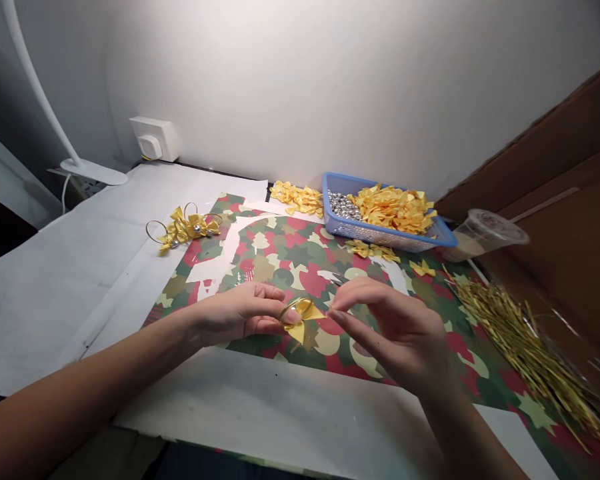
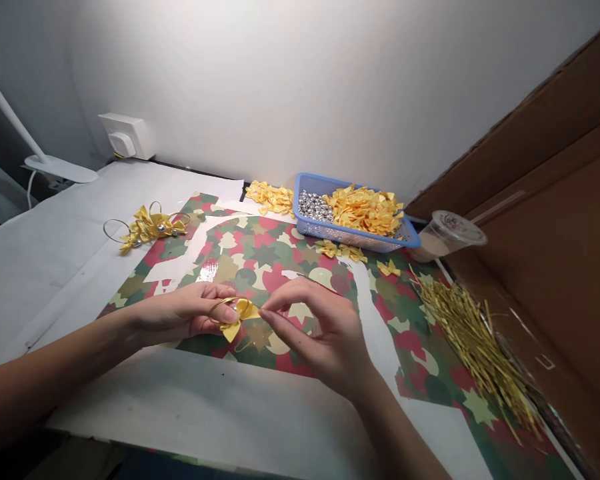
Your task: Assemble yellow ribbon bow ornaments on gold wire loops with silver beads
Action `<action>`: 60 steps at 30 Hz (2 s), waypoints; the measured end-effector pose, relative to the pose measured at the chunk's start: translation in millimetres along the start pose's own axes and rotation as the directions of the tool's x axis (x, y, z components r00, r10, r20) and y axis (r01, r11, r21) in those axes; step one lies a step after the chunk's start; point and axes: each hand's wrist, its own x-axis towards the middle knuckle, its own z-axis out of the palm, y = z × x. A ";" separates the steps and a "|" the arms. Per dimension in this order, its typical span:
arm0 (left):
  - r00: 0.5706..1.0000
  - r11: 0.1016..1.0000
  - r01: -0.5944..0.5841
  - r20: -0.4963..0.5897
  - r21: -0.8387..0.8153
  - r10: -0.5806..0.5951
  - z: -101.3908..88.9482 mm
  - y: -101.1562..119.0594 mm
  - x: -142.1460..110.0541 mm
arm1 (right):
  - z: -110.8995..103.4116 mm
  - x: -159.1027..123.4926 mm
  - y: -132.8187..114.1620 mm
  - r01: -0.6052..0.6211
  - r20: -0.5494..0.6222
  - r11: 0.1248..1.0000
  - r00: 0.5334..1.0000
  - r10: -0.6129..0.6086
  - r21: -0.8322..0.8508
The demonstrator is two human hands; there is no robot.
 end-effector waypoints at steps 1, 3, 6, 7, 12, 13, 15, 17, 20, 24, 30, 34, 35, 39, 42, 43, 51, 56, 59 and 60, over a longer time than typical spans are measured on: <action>1.000 1.000 -0.011 0.002 -0.002 0.011 0.0 0.5 0.1 | -0.2 -0.8 -0.7 0.016 0.011 1.000 1.000 -0.016 -0.027; 1.000 1.000 -0.018 0.016 0.007 0.018 0.3 1.1 0.0 | 0.2 -1.7 -1.7 0.049 0.044 0.996 0.998 -0.046 -0.072; 0.999 1.000 -0.023 0.027 0.016 0.022 1.0 1.5 -0.4 | 1.2 -1.6 -2.5 0.082 0.069 0.988 0.995 -0.073 -0.130; 0.999 1.000 -0.023 0.030 0.021 0.023 1.3 1.5 -0.6 | 1.3 -1.4 -2.5 0.086 0.073 0.985 0.994 -0.075 -0.149; 0.999 0.999 -0.033 0.043 0.041 0.031 1.5 1.6 -0.3 | 0.2 -1.0 -2.5 0.086 0.082 0.975 0.994 -0.071 -0.203; 0.999 0.999 -0.035 0.042 0.039 0.033 1.4 1.6 -0.1 | -0.1 -1.0 -2.5 0.086 0.083 0.975 0.994 -0.070 -0.205; 0.999 0.999 -0.034 0.034 0.039 0.032 1.4 1.9 0.1 | -0.4 -1.1 -2.5 0.086 0.088 0.974 0.994 -0.069 -0.209; 0.999 0.998 -0.029 0.026 0.048 0.027 1.5 1.9 0.1 | -0.5 -1.5 -2.1 0.081 0.091 0.974 0.994 -0.063 -0.210; 0.999 0.998 -0.029 0.028 0.063 0.027 1.5 1.4 0.2 | -0.4 -2.5 -0.6 0.069 0.098 0.977 0.994 -0.050 -0.202; 0.999 0.998 -0.022 0.032 0.056 0.021 1.1 0.7 0.8 | -0.2 -4.0 0.7 0.066 0.102 0.977 0.994 -0.046 -0.205; 1.000 0.999 -0.031 0.002 0.039 0.031 1.8 1.6 0.8 | -4.2 -2.6 -1.1 -0.007 0.078 0.980 0.997 0.023 -0.199; 0.993 0.987 -0.077 -0.080 0.142 0.089 0.5 0.2 1.5 | -7.0 -0.9 6.3 -0.221 -0.078 0.951 0.975 0.208 -0.218; 0.988 0.979 -0.088 -0.111 0.186 0.110 0.3 -0.2 1.9 | -7.0 -1.0 10.0 -0.262 -0.075 0.933 0.965 0.251 -0.248; 0.965 0.942 -0.113 -0.191 0.315 0.179 2.8 -0.2 3.7 | -4.4 -3.2 24.2 -0.319 0.166 0.871 0.901 0.401 -0.374; 0.959 0.939 -0.124 -0.203 0.319 0.196 6.1 -0.6 3.9 | -2.6 -3.8 24.9 -0.293 0.198 0.878 0.901 0.385 -0.378; 0.955 0.938 -0.139 -0.207 0.317 0.211 6.7 -1.4 3.8 | -2.4 -3.4 22.7 -0.268 0.160 0.894 0.926 0.342 -0.360; 0.877 0.815 -0.343 -0.152 0.468 0.456 7.7 -11.3 -0.2 | 6.6 -4.5 6.1 -0.031 0.056 0.977 0.997 0.044 -0.210; 0.862 0.780 -0.375 -0.120 0.501 0.492 9.7 -12.3 -1.4 | 13.7 -8.7 8.4 0.003 0.024 0.966 1.000 0.003 -0.259; 0.860 0.768 -0.381 -0.108 0.514 0.499 9.4 -13.2 -1.3 | 13.7 -9.5 8.5 0.001 0.045 0.965 0.999 0.011 -0.262; 0.858 0.764 -0.385 -0.104 0.518 0.503 9.3 -13.6 -1.3 | 13.6 -9.8 8.6 -0.002 0.050 0.964 0.999 0.016 -0.265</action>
